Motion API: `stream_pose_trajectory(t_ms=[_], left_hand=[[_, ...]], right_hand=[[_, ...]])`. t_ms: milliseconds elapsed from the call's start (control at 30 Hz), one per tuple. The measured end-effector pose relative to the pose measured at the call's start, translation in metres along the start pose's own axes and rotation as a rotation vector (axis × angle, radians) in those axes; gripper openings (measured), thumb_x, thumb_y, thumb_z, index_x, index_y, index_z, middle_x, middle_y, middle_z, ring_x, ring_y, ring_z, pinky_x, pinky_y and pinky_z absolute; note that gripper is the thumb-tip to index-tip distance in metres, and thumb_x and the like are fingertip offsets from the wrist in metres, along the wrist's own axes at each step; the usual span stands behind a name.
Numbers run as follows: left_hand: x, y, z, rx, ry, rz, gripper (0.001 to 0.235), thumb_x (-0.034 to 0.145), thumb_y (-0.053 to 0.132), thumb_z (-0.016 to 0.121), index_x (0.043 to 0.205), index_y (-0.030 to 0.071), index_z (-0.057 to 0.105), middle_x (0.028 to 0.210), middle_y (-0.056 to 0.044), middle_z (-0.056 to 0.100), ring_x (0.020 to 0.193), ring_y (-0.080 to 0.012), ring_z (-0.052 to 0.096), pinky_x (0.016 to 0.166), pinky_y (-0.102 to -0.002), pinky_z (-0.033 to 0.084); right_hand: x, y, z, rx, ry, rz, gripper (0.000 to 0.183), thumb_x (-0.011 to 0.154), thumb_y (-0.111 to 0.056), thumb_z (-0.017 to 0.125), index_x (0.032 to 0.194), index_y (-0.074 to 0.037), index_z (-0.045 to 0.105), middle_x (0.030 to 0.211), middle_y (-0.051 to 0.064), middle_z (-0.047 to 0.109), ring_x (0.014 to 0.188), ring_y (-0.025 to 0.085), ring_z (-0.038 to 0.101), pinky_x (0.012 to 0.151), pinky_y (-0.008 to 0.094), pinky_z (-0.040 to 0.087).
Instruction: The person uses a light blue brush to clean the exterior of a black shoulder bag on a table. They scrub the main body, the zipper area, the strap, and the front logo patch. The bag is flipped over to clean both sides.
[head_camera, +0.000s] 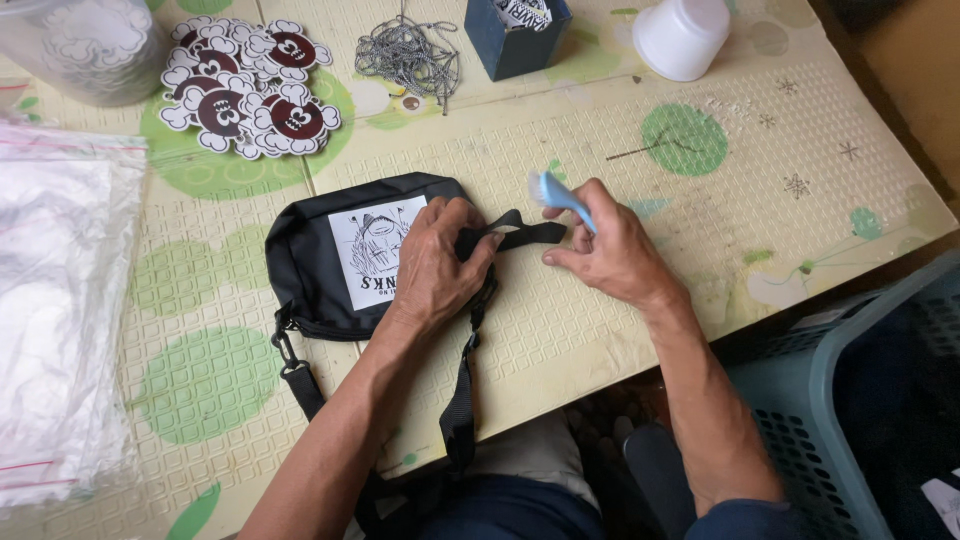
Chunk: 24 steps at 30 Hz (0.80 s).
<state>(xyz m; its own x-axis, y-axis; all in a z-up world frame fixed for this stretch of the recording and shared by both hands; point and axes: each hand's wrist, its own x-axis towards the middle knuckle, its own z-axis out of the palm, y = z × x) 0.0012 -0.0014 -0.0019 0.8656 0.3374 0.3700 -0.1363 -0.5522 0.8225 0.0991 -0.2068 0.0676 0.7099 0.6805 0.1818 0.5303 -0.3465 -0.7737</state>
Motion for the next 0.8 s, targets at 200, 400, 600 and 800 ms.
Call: stream_pose_trajectory(t_ms=[200,400,600,800], left_hand=[[-0.001,-0.01,0.007,0.022,0.015,0.13,0.021,0.088,0.031,0.077,0.1,0.017,0.067,0.098,-0.008,0.059,0.103,-0.0346,0.064,0.079,-0.046,0.055],[0.001,0.0,0.01,0.255,-0.038,0.311,0.008,0.092,0.022,0.071,0.094,0.016,0.075,0.098,-0.005,0.064,0.108,-0.0288,0.063,0.077,-0.041,0.056],[-0.004,0.018,0.006,0.396,-0.011,0.397,0.019,0.098,0.03,0.062,0.091,0.018,0.075,0.096,-0.002,0.065,0.106,-0.0257,0.059,0.074,-0.039,0.051],[-0.006,0.012,0.012,0.411,0.018,0.383,0.02,0.097,0.032,0.062,0.093,0.018,0.076,0.098,-0.002,0.067,0.109,-0.0264,0.058,0.073,-0.039,0.05]], right_hand=[[0.012,0.064,-0.002,-0.057,0.122,0.147,0.023,0.085,-0.002,0.071,0.102,-0.003,0.055,0.075,0.008,0.064,0.056,0.014,0.059,0.055,0.027,0.051],[0.019,0.039,-0.004,0.11,0.08,0.234,0.025,0.082,-0.001,0.069,0.105,-0.001,0.06,0.068,0.004,0.062,0.054,0.006,0.05,0.05,0.021,0.044],[0.009,0.056,-0.007,0.258,0.092,0.248,0.023,0.078,0.001,0.067,0.094,-0.004,0.052,0.101,0.013,0.069,0.074,0.009,0.062,0.062,0.022,0.05],[0.007,0.093,0.001,0.248,0.248,0.274,0.026,0.097,-0.019,0.073,0.094,-0.001,0.054,0.095,0.017,0.071,0.076,0.015,0.07,0.066,0.027,0.056]])
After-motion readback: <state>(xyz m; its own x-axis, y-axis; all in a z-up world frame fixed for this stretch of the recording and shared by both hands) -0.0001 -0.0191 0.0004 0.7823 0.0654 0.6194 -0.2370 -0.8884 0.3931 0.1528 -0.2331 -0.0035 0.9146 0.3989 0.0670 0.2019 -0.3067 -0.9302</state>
